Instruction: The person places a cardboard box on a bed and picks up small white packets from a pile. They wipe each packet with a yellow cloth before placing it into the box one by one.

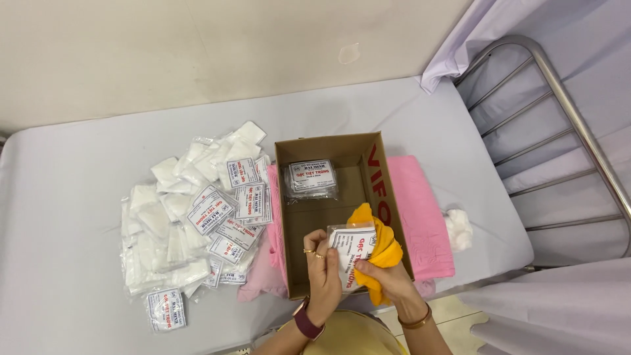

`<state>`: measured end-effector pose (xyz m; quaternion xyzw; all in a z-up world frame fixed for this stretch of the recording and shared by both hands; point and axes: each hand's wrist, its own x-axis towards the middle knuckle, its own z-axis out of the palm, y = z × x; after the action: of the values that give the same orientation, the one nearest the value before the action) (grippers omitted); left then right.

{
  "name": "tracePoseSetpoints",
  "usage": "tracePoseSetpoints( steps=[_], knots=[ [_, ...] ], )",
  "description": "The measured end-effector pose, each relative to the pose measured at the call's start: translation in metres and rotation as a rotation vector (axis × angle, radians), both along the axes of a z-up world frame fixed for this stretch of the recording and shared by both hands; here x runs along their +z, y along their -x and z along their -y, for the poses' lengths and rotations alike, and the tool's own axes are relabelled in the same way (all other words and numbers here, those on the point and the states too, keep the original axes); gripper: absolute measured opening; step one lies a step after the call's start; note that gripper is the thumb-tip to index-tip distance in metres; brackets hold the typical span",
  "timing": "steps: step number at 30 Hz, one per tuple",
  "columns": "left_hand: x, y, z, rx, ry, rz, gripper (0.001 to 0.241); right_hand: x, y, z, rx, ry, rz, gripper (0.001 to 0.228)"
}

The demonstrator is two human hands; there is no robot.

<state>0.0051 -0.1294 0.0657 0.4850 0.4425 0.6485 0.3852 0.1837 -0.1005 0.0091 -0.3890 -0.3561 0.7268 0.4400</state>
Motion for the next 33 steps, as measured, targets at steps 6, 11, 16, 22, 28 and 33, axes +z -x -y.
tracePoseSetpoints(
  steps=[6,11,16,22,28,33],
  knots=[
    [-0.015,0.015,-0.025,-0.126,0.281,-0.217,0.019,0.006,-0.034,0.012,-0.13,-0.101,0.338,0.063],
    [-0.106,0.02,-0.056,0.019,0.665,0.504,0.02,-0.004,-0.096,0.011,-0.475,0.094,0.298,0.05],
    [-0.214,0.008,-0.104,0.181,0.864,0.805,0.018,-0.018,-0.117,0.013,-0.539,0.062,0.244,0.052],
    [-0.266,-0.047,-0.122,0.217,1.095,0.787,0.019,-0.023,-0.12,0.018,-0.547,0.067,0.228,0.054],
    [-0.281,-0.06,-0.108,0.407,1.37,0.632,0.024,-0.028,-0.126,0.018,-0.54,0.102,0.224,0.057],
    [-0.331,-0.021,-0.099,0.54,1.398,0.727,0.025,-0.042,-0.127,0.022,-0.518,0.135,0.221,0.056]
  ],
)
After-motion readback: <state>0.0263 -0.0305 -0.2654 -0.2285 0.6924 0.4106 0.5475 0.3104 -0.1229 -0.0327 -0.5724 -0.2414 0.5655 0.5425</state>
